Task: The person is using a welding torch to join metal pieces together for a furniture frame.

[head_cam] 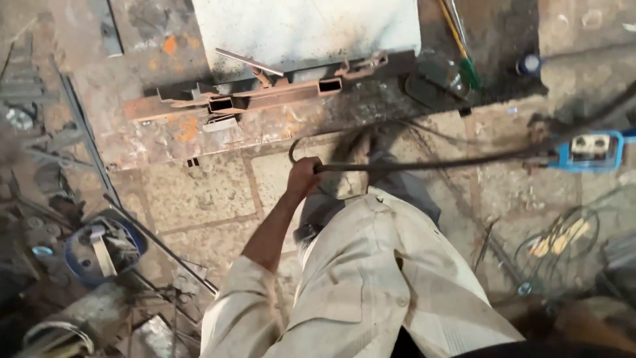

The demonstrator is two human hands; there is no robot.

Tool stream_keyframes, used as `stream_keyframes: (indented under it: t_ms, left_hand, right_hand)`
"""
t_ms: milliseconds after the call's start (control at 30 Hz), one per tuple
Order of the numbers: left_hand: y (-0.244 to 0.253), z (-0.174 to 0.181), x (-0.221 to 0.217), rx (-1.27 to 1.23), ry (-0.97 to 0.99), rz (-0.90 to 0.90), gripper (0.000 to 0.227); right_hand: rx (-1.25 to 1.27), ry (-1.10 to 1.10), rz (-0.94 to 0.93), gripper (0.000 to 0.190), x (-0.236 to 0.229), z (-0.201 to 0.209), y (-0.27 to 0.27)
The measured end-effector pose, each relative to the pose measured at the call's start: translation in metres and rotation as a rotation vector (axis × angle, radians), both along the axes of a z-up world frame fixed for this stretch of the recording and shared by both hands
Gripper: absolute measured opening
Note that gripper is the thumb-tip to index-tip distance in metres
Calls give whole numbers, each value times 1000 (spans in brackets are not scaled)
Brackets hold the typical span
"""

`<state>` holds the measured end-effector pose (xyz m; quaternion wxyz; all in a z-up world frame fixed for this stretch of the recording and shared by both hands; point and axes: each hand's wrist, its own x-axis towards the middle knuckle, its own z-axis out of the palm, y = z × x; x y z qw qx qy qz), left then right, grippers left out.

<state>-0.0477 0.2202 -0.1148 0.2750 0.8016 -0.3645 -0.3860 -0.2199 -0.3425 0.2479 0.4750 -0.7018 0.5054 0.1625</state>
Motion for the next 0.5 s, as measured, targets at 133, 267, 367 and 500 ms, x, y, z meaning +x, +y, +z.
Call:
stream_keyframes:
  t_ms: [133,267,367,500]
  left_hand:
    - [-51,59,-5,-240,-251,208,28]
    - [-131,131,-26,-313,-288,497,46]
    - [-180,147,-49,-285,-264,786,68]
    - [-227,189,-41,-146,-171,990,92]
  right_hand:
    - [49,111,230,67,77,-52,-55]
    - [106,266,512,75,170,-81,-90]
    - [224,380,656,76,220,-130,-113]
    - [212,412,894,80,261,-192,-130]
